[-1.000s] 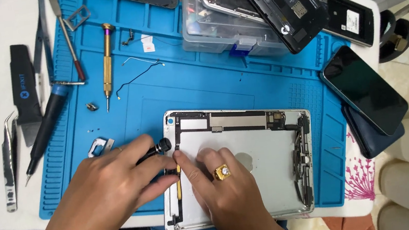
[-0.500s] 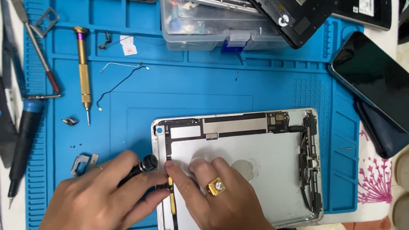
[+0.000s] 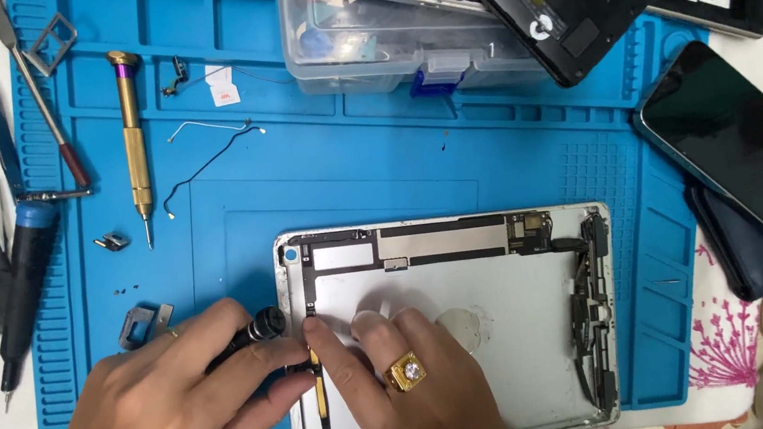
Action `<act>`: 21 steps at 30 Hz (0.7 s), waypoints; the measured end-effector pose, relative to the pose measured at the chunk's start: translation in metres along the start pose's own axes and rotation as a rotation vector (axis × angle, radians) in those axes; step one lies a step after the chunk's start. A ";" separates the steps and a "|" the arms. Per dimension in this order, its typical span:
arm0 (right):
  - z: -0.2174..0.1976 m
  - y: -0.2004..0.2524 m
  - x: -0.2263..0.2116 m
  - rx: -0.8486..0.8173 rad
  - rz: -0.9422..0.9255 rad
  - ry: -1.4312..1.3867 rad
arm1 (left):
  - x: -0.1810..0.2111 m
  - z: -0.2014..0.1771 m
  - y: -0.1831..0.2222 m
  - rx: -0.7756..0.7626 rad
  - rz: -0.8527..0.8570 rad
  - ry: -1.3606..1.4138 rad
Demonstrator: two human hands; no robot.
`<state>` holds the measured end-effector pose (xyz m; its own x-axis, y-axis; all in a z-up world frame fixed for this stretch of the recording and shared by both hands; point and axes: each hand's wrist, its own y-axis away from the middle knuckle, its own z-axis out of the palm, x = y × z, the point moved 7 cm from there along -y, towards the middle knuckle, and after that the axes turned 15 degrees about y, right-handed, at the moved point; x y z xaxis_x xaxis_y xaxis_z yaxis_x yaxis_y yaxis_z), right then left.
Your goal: Finalizing the assembly of a tablet device by connecting internal ribbon cables and securing them with screws.
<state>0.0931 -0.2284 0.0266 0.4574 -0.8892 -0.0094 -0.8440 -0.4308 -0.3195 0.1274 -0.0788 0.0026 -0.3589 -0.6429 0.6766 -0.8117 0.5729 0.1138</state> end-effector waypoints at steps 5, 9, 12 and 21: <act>0.000 -0.001 0.000 -0.053 0.020 -0.064 | 0.004 -0.004 -0.002 0.039 0.046 -0.018; 0.006 0.005 0.000 -0.071 0.020 -0.039 | 0.005 -0.003 -0.002 0.024 0.065 -0.021; 0.005 0.003 0.000 -0.056 0.019 -0.048 | 0.005 -0.001 -0.002 0.010 0.052 -0.012; 0.003 0.000 0.000 -0.055 0.022 -0.034 | 0.005 -0.003 -0.002 0.035 0.055 -0.043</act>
